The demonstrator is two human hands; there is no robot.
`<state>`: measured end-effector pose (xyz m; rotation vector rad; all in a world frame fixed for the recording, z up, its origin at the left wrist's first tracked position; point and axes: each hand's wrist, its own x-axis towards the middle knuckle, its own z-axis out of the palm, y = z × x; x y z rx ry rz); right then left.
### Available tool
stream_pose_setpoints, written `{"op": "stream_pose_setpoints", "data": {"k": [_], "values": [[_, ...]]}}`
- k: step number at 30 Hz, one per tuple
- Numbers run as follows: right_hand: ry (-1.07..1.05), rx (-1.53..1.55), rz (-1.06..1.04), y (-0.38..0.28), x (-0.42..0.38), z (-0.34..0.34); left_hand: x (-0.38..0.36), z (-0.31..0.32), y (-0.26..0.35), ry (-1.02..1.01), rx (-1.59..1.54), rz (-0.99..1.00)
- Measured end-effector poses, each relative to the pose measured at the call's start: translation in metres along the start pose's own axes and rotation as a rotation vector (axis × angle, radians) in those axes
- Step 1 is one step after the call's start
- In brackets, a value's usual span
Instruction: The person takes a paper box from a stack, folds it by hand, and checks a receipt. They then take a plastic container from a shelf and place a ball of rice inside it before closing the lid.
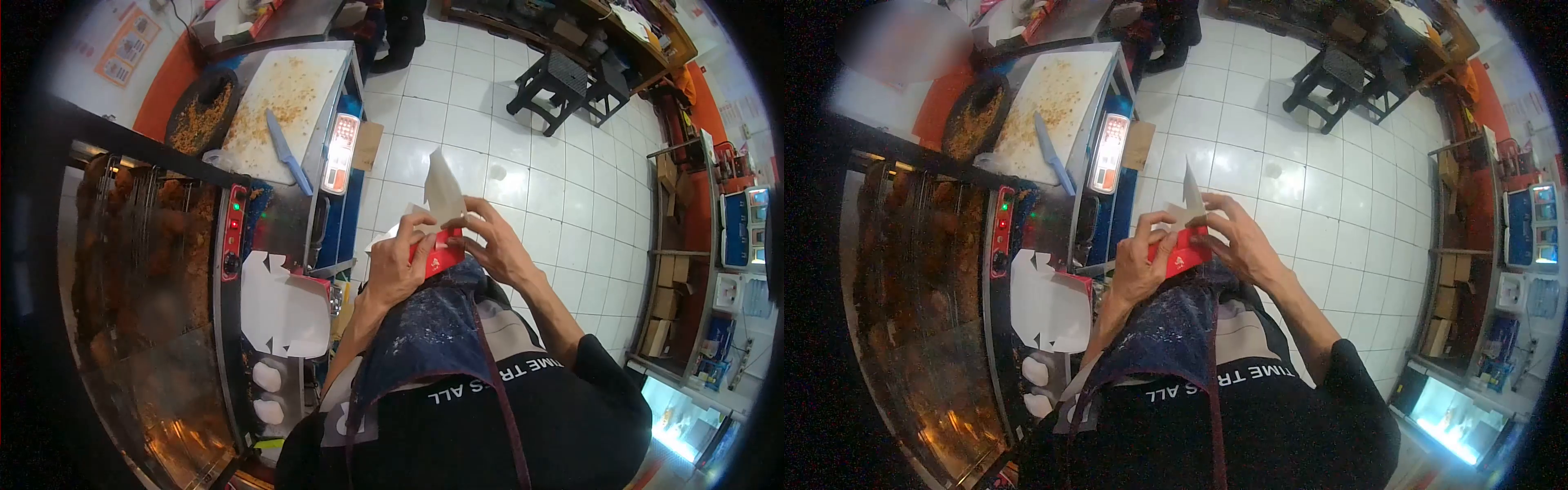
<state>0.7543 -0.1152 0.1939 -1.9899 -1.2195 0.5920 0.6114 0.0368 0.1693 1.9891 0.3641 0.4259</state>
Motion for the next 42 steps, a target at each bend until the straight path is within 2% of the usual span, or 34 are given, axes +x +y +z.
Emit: {"op": "stream_pose_setpoints", "data": {"k": [2, 4, 10, 11, 12, 14, 16, 17, 18, 19, 20, 22, 24, 25, 26, 27, 28, 30, 32, 33, 34, 36, 38, 40, 42], "values": [[-0.019, 0.015, -0.014, 0.004, -0.006, 0.007, -0.006, 0.005, -0.004, -0.019, -0.012, 0.003], [-0.078, -0.022, -0.069, 0.005, -0.012, 0.011, -0.011, 0.011, -0.012, 0.012, 0.096, 0.123], [-0.154, 0.115, 0.116, -0.002, -0.031, 0.022, -0.032, 0.017, -0.020, 0.031, 0.057, 0.120], [-0.151, 0.122, 0.126, -0.004, -0.033, 0.023, -0.034, 0.012, -0.020, 0.036, 0.018, 0.041], [-0.148, 0.131, 0.136, -0.005, -0.033, 0.024, -0.029, 0.003, -0.024, 0.046, 0.023, 0.049], [-0.100, 0.192, 0.154, -0.004, -0.031, 0.022, -0.017, -0.018, -0.035, 0.459, -0.003, -0.059], [0.090, 0.180, 0.053, -0.001, -0.031, 0.017, -0.008, -0.042, -0.055, 0.458, -0.199, -0.373], [0.110, 0.184, 0.046, 0.003, -0.032, 0.017, -0.005, -0.051, -0.066, 0.470, -0.203, -0.374], [0.101, 0.180, 0.037, 0.006, -0.032, 0.017, -0.001, -0.060, -0.077, 0.297, -0.350, -0.524], [0.146, 0.119, -0.063, 0.008, -0.033, 0.018, 0.001, -0.063, -0.086, 0.118, -0.495, -0.669], [0.192, 0.060, -0.162, 0.011, -0.032, 0.020, 0.004, -0.063, -0.093, 0.130, -0.497, -0.670], [0.120, 0.078, -0.165, 0.021, -0.034, 0.022, 0.003, -0.062, -0.105, -0.170, -0.793, -0.799], [0.143, 0.124, -0.123, 0.025, -0.033, 0.021, 0.004, -0.051, -0.114, -0.122, -0.743, -0.789], [0.145, 0.123, -0.118, 0.027, -0.035, 0.016, 0.006, -0.047, -0.115, -0.006, -0.792, -0.727], [0.154, 0.191, -0.026, 0.028, -0.038, 0.006, 0.006, -0.044, -0.117, 0.110, -0.839, -0.665], [0.164, 0.259, 0.063, 0.030, -0.041, -0.003, 0.007, -0.044, -0.118, 0.163, -0.858, -0.667], [0.185, 0.241, 0.048, 0.034, -0.047, -0.014, 0.007, -0.043, -0.116, 0.160, -0.859, -0.667], [0.414, 0.416, 0.241, 0.055, -0.061, -0.025, 0.008, -0.043, -0.110, 0.304, -0.710, -0.627], [0.720, 0.302, 0.273, 0.041, -0.059, -0.035, 0.007, -0.042, -0.111, 0.304, -0.650, -0.598], [0.779, 0.276, 0.189, 0.029, -0.053, -0.034, 0.005, -0.040, -0.112, 0.303, -0.588, -0.570], [0.776, 0.275, 0.198, 0.011, -0.045, -0.032, 0.004, -0.036, -0.111, 0.299, -0.589, -0.579], [0.499, 0.178, 0.083, -0.026, -0.020, -0.023, 0.007, -0.029, -0.104, 0.278, -0.426, -0.501], [0.328, 0.183, 0.059, -0.045, 0.014, -0.005, 0.010, -0.024, -0.092, 0.216, -0.464, -0.484], [0.283, 0.049, 0.015, -0.015, 0.044, 0.020, 0.010, -0.024, -0.086, 0.093, -0.555, -0.492], [0.269, -0.012, -0.007, 0.007, 0.063, 0.031, 0.007, -0.027, -0.080, 0.104, -0.528, -0.481]]}}
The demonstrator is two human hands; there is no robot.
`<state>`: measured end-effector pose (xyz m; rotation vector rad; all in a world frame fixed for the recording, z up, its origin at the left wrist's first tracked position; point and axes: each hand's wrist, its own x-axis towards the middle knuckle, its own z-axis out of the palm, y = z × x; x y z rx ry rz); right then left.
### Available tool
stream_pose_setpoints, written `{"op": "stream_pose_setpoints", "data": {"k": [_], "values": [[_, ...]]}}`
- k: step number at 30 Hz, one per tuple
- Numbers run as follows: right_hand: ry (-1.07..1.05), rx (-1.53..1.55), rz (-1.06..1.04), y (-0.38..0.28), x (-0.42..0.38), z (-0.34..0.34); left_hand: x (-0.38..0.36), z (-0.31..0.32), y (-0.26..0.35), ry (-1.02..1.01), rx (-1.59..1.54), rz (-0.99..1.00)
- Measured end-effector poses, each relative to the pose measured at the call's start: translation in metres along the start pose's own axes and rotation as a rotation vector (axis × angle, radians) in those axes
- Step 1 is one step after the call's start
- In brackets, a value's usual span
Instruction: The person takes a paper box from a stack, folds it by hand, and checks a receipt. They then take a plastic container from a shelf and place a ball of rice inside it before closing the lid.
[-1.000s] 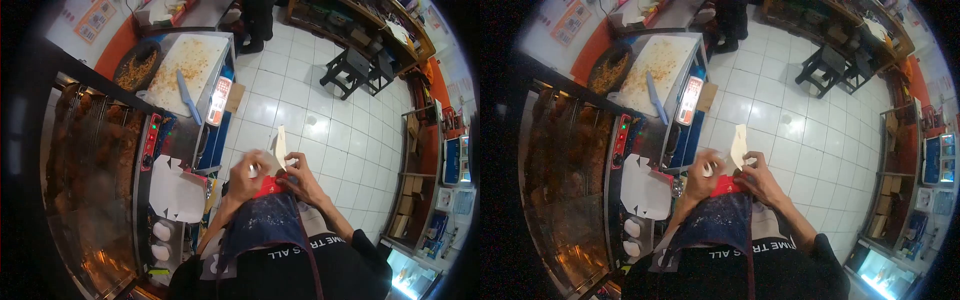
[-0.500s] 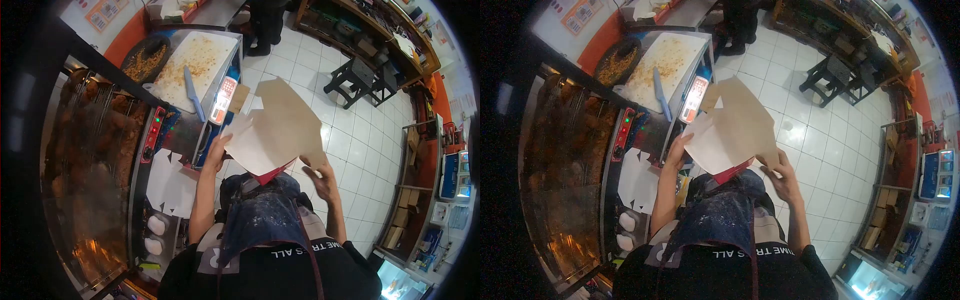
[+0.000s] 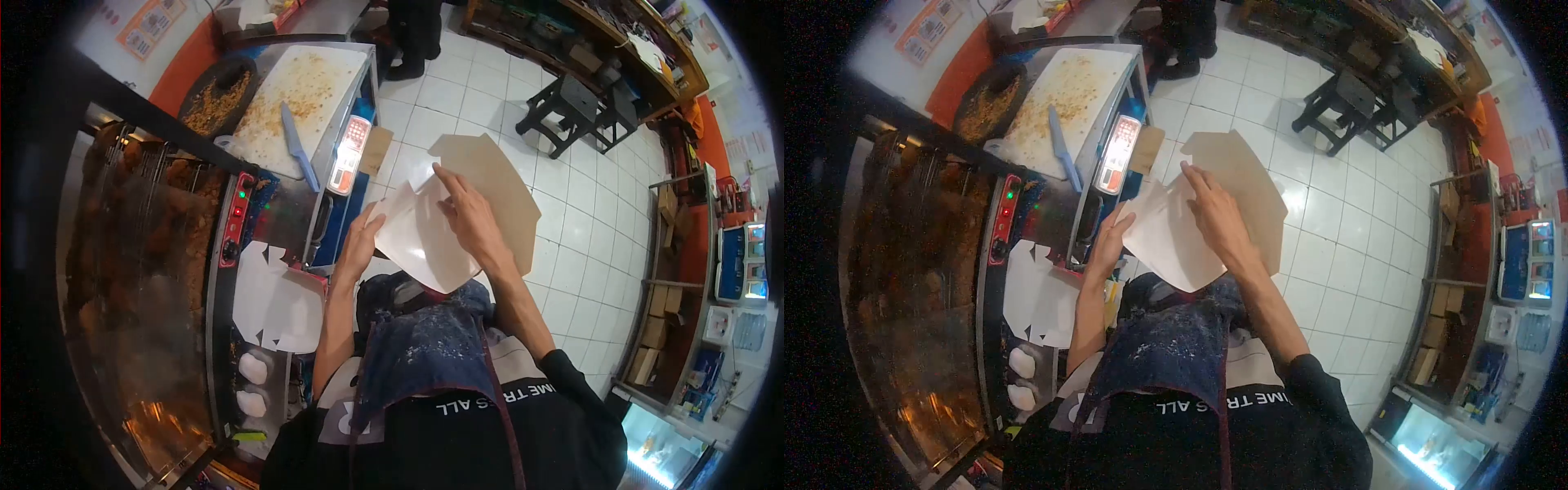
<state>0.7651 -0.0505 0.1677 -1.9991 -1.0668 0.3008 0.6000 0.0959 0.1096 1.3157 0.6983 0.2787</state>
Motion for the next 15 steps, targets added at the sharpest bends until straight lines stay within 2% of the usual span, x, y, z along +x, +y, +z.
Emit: {"op": "stream_pose_setpoints", "data": {"k": [2, 5, 7, 8, 10, 11, 13, 14, 15], "values": [[-0.030, -0.053, -0.034, 0.006, 0.009, 0.004, -0.005, -0.004, -0.001, -0.066, 0.012, 0.014], [-0.118, -0.039, 0.044, 0.015, 0.013, 0.000, -0.025, -0.003, 0.015, -0.070, 0.017, 0.024], [-0.116, 0.038, 0.196, 0.016, 0.017, 0.000, -0.031, -0.003, 0.014, -0.080, 0.021, 0.052], [-0.127, 0.042, 0.190, 0.014, 0.019, 0.000, -0.032, -0.005, 0.010, -0.125, 0.016, 0.092], [-0.123, 0.246, 0.403, 0.008, 0.024, -0.002, -0.035, -0.006, 0.010, -0.163, 0.012, 0.131], [-0.129, 0.249, 0.402, 0.006, 0.024, -0.002, -0.037, -0.006, 0.014, -0.140, 0.098, 0.149], [-0.138, 0.181, 0.250, 0.002, 0.025, -0.004, -0.041, -0.002, 0.030, -0.119, 0.185, 0.171], [-0.139, 0.181, 0.247, -0.001, 0.025, -0.007, -0.045, 0.001, 0.044, -0.057, 0.304, 0.262], [-0.142, 0.175, 0.105, -0.006, 0.023, -0.009, -0.049, 0.004, 0.053, 0.006, 0.422, 0.352]]}}
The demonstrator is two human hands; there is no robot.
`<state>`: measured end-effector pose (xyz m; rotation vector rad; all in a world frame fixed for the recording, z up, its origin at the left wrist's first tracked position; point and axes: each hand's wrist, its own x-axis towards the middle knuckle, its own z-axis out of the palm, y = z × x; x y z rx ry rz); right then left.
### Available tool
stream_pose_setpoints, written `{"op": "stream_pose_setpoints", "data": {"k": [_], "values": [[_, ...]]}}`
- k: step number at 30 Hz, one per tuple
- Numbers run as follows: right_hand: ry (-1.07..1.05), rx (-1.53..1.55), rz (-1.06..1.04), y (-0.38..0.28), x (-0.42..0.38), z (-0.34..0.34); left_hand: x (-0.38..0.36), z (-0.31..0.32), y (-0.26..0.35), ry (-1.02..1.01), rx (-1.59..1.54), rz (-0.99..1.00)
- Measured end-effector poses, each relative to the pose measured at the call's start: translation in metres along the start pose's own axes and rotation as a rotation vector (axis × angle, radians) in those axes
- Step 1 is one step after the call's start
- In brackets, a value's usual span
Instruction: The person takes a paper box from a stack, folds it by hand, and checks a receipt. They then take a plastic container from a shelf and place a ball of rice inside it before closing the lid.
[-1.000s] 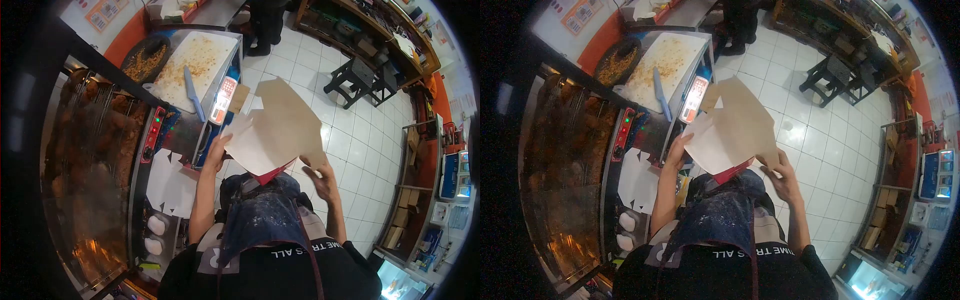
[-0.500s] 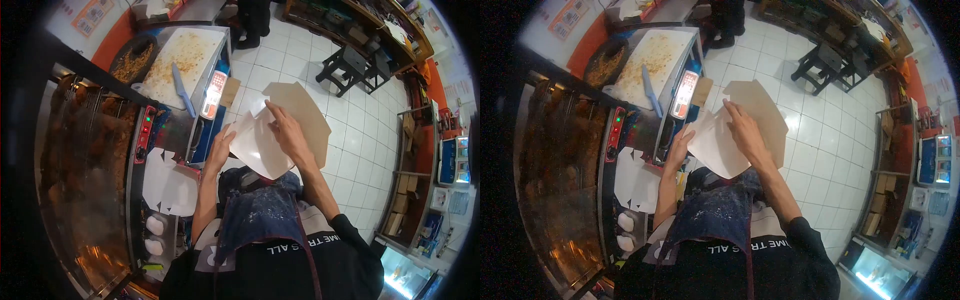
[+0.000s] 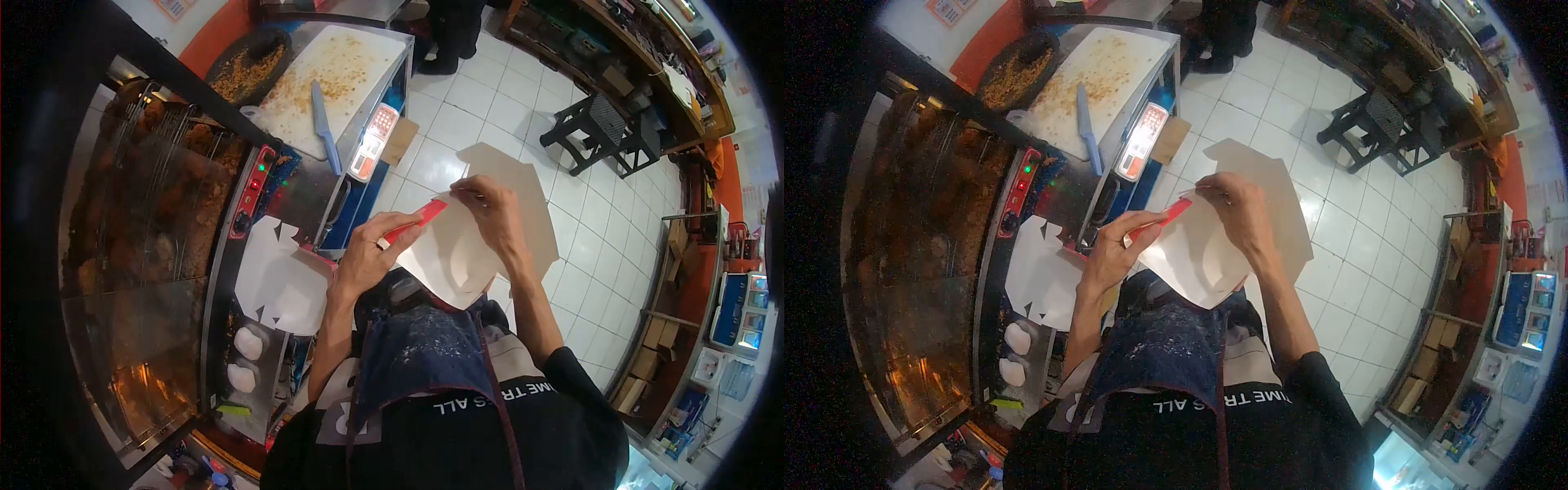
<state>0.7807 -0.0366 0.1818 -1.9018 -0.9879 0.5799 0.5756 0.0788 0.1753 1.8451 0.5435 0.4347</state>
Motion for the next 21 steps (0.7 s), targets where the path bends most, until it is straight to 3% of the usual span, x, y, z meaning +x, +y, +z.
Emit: {"op": "stream_pose_setpoints", "data": {"k": [1, 4, 8, 10, 11, 13, 14, 15, 17, 21], "values": [[-0.015, -0.017, -0.139, -0.005, -0.004, -0.002, -0.001, 0.001, 0.004, 0.001, 0.000, -0.001], [-0.011, -0.107, -0.300, -0.020, -0.010, -0.010, -0.005, 0.004, 0.015, 0.086, 0.010, -0.034], [-0.028, -0.197, -0.382, -0.022, -0.015, -0.012, -0.006, 0.003, 0.018, 0.078, 0.134, 0.004], [0.115, 0.043, -0.071, -0.017, -0.013, -0.013, -0.006, 0.001, 0.019, 0.044, 0.157, 0.035], [0.113, 0.042, -0.072, -0.013, -0.011, -0.013, -0.006, 0.000, 0.023, -0.012, 0.154, 0.028], [0.149, 0.338, -0.010, -0.010, -0.004, -0.015, -0.005, -0.001, 0.026, -0.064, 0.152, 0.020], [0.143, 0.051, -0.094, -0.012, -0.007, -0.019, -0.004, 0.000, 0.026, -0.033, 0.180, 0.041], [0.144, 0.051, -0.097, -0.017, -0.010, -0.019, -0.001, 0.001, 0.027, -0.003, 0.208, 0.063], [0.075, -0.139, -0.397, -0.025, -0.018, -0.015, 0.002, -0.001, 0.024, 0.016, 0.170, 0.069], [-0.031, -0.198, -0.425, -0.014, -0.027, -0.015, 0.003, -0.004, 0.024, 0.012, 0.159, 0.026]]}}
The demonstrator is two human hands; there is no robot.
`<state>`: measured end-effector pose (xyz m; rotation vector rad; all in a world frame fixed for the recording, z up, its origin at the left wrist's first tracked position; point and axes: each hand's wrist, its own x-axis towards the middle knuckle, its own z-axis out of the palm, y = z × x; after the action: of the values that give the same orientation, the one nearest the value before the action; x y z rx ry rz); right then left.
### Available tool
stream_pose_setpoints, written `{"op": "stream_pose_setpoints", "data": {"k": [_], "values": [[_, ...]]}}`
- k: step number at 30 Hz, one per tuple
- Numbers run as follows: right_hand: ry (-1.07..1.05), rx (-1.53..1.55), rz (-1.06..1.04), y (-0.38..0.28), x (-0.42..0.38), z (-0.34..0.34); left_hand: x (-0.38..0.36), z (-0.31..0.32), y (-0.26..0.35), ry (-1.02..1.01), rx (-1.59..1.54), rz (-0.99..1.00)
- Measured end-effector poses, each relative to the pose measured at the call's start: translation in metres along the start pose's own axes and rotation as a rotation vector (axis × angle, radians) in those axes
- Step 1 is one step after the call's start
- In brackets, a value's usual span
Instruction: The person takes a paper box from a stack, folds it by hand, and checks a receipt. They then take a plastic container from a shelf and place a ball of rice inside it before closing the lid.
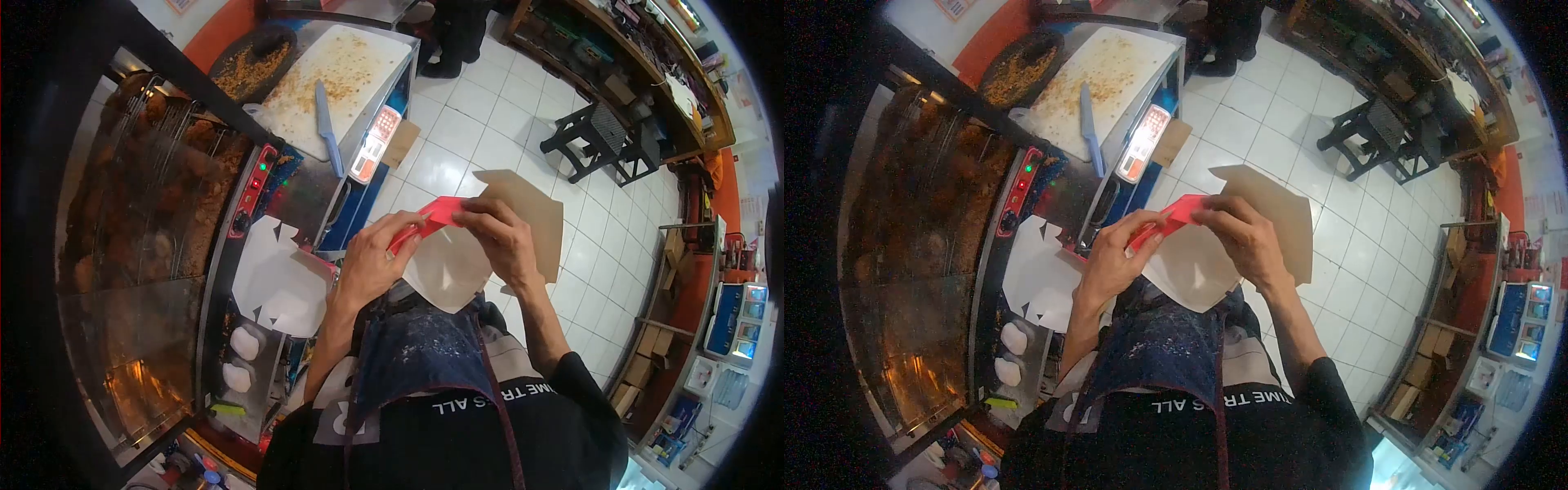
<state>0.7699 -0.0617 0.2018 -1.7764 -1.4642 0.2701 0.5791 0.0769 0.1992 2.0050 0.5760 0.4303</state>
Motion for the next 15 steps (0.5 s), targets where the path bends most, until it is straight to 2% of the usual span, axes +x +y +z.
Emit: {"op": "stream_pose_setpoints", "data": {"k": [7, 9, 15], "values": [[-0.031, -0.088, -0.045, 0.000, -0.005, 0.009, -0.001, 0.002, -0.003, -0.009, 0.022, 0.016], [-0.058, -0.081, -0.056, -0.001, -0.001, 0.010, -0.001, 0.000, 0.001, 0.056, 0.029, 0.009], [-0.023, -0.065, -0.099, 0.003, 0.005, 0.015, 0.000, 0.002, -0.008, 0.075, 0.144, 0.052]]}}
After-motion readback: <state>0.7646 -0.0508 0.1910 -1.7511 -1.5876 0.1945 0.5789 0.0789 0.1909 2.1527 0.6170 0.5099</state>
